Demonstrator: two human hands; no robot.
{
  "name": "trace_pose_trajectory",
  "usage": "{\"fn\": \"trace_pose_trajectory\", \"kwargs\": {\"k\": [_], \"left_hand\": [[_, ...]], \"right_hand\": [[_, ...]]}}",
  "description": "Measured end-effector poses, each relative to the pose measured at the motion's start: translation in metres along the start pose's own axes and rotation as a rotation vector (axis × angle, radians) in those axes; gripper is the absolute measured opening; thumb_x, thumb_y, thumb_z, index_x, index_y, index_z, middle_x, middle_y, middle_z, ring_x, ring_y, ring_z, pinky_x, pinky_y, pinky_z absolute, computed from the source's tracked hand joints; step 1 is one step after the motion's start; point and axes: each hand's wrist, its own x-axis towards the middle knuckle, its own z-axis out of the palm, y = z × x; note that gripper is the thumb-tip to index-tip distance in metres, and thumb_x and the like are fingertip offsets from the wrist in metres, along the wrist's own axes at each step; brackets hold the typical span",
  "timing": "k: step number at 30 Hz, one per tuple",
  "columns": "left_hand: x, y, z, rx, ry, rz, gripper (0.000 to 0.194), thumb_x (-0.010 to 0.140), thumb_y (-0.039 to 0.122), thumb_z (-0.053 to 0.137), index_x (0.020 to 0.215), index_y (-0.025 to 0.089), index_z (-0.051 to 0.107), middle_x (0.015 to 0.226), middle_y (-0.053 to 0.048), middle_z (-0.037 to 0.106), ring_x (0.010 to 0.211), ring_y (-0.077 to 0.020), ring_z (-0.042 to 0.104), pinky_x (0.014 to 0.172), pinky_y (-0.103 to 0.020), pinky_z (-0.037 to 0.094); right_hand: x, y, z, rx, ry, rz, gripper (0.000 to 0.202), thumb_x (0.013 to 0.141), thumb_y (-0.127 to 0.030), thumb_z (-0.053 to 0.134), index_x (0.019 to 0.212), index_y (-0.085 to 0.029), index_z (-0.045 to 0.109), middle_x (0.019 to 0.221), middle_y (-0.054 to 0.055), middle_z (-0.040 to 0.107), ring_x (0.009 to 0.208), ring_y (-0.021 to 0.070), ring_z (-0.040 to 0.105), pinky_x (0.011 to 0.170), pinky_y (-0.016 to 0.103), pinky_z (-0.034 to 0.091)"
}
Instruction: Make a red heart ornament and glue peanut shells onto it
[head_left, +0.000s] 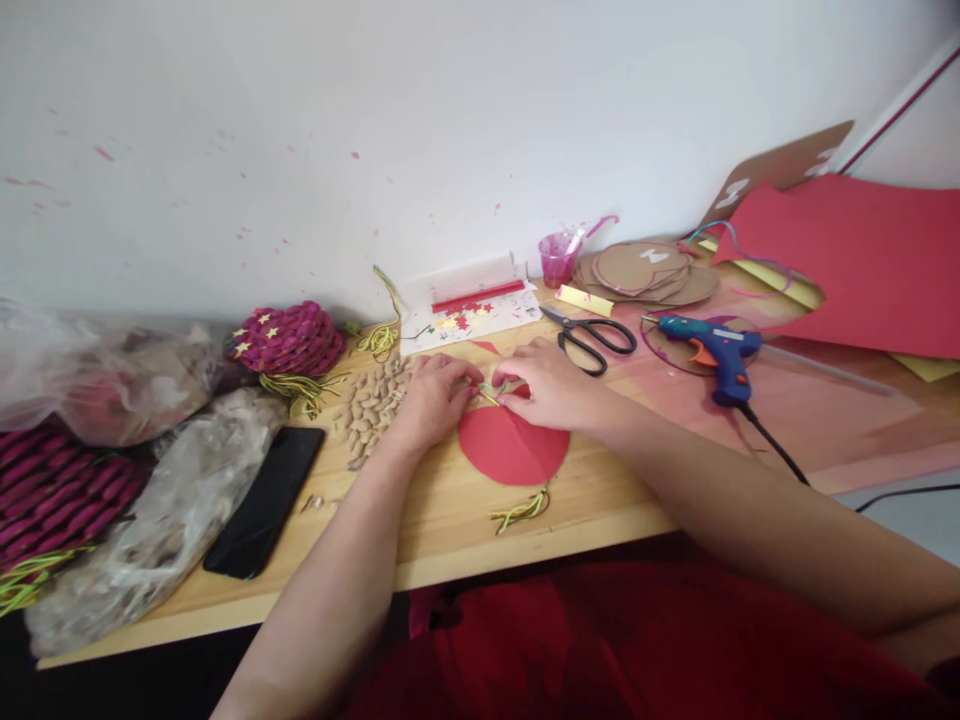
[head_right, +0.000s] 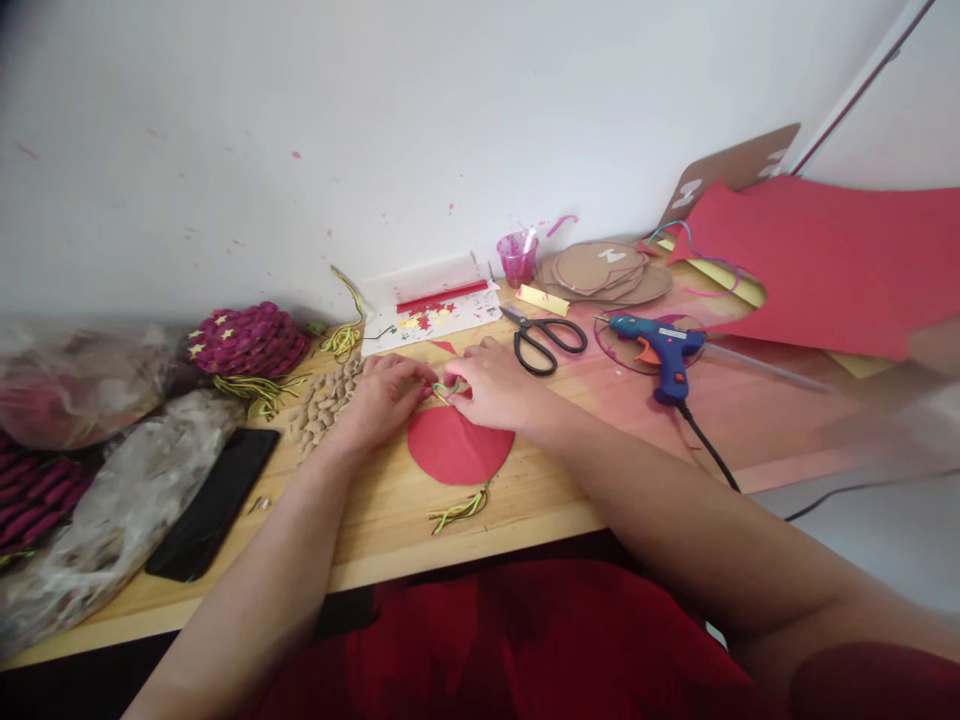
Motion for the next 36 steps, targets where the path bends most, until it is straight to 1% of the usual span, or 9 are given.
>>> {"fn": "trace_pose_trajectory", "kwargs": {"k": [5, 12, 17, 21, 23, 26, 31, 34, 36], "left_hand": [[0.001, -0.002, -0.003, 0.021, 0.024, -0.050, 0.010, 0.086, 0.023, 0.063, 0.087, 0.024, 0.073, 0.099, -0.007, 0.070, 0.104, -0.0292, 0.055, 0.100, -0.049, 0.041], [0.002, -0.011, -0.010, 0.090, 0.161, -0.179, 0.026, 0.094, 0.022, 0.052, 0.104, 0.024, 0.076, 0.105, -0.009, 0.073, 0.108, -0.0323, 0.058, 0.099, -0.053, 0.042], [0.002, -0.009, -0.011, 0.167, 0.103, -0.295, 0.024, 0.090, 0.018, 0.057, 0.100, 0.025, 0.078, 0.109, -0.011, 0.074, 0.118, -0.0386, 0.056, 0.100, -0.061, 0.042], [0.002, -0.009, -0.005, -0.046, 0.067, -0.117, 0.025, 0.090, 0.016, 0.055, 0.099, 0.023, 0.077, 0.104, -0.006, 0.077, 0.107, -0.0271, 0.065, 0.104, -0.048, 0.048], [0.002, -0.011, -0.003, -0.128, 0.119, -0.043, 0.029, 0.091, 0.015, 0.052, 0.105, 0.022, 0.076, 0.108, -0.005, 0.077, 0.105, -0.0225, 0.068, 0.102, -0.040, 0.051], [0.003, -0.014, -0.002, -0.105, 0.226, -0.065, 0.035, 0.093, 0.015, 0.047, 0.116, 0.019, 0.073, 0.121, -0.008, 0.074, 0.114, -0.0216, 0.067, 0.105, -0.038, 0.050], [0.003, -0.010, 0.003, -0.015, 0.082, -0.044, 0.050, 0.091, 0.008, 0.045, 0.137, 0.017, 0.061, 0.138, -0.010, 0.066, 0.127, -0.0224, 0.062, 0.111, -0.039, 0.047], [0.001, -0.004, 0.006, -0.014, 0.013, 0.045, 0.050, 0.089, 0.005, 0.044, 0.133, 0.017, 0.065, 0.130, -0.009, 0.071, 0.117, -0.0202, 0.068, 0.105, -0.035, 0.051], [-0.002, -0.002, 0.006, -0.031, 0.026, 0.074, 0.049, 0.086, 0.004, 0.046, 0.126, 0.019, 0.070, 0.118, -0.006, 0.076, 0.106, -0.0187, 0.072, 0.100, -0.032, 0.054]], "right_hand": [[0.000, 0.003, 0.001, 0.002, 0.036, -0.004, 0.011, 0.088, -0.025, 0.067, 0.081, -0.017, 0.071, 0.085, 0.008, 0.072, 0.085, 0.0232, 0.059, 0.087, 0.037, 0.039], [-0.002, 0.005, 0.002, -0.070, 0.039, 0.035, 0.009, 0.084, -0.023, 0.066, 0.078, -0.017, 0.070, 0.080, 0.008, 0.071, 0.081, 0.0238, 0.056, 0.078, 0.036, 0.037], [-0.003, 0.005, 0.003, -0.083, 0.041, 0.050, 0.009, 0.085, -0.023, 0.065, 0.080, -0.017, 0.071, 0.084, 0.009, 0.072, 0.084, 0.0254, 0.057, 0.077, 0.036, 0.037], [-0.001, 0.003, 0.002, -0.071, 0.041, 0.044, 0.010, 0.085, -0.023, 0.066, 0.077, -0.018, 0.069, 0.080, 0.009, 0.071, 0.081, 0.0244, 0.056, 0.078, 0.037, 0.037], [-0.001, 0.003, 0.002, -0.059, 0.044, 0.035, 0.010, 0.085, -0.022, 0.066, 0.076, -0.018, 0.068, 0.078, 0.009, 0.070, 0.080, 0.0242, 0.056, 0.079, 0.037, 0.037], [-0.001, 0.005, 0.003, -0.038, 0.059, 0.022, 0.009, 0.084, -0.021, 0.067, 0.075, -0.018, 0.067, 0.080, 0.009, 0.070, 0.082, 0.0251, 0.056, 0.080, 0.037, 0.037], [-0.001, 0.005, 0.003, -0.043, 0.053, -0.004, 0.011, 0.085, -0.021, 0.065, 0.074, -0.018, 0.066, 0.081, 0.009, 0.069, 0.081, 0.0243, 0.055, 0.081, 0.037, 0.037], [-0.001, 0.004, 0.001, -0.062, 0.037, -0.003, 0.011, 0.086, -0.023, 0.065, 0.077, -0.017, 0.068, 0.082, 0.009, 0.069, 0.082, 0.0240, 0.056, 0.081, 0.037, 0.037], [-0.001, 0.003, 0.000, -0.067, 0.033, -0.004, 0.012, 0.087, -0.023, 0.065, 0.077, -0.017, 0.068, 0.082, 0.010, 0.069, 0.082, 0.0240, 0.056, 0.082, 0.037, 0.037]]}}
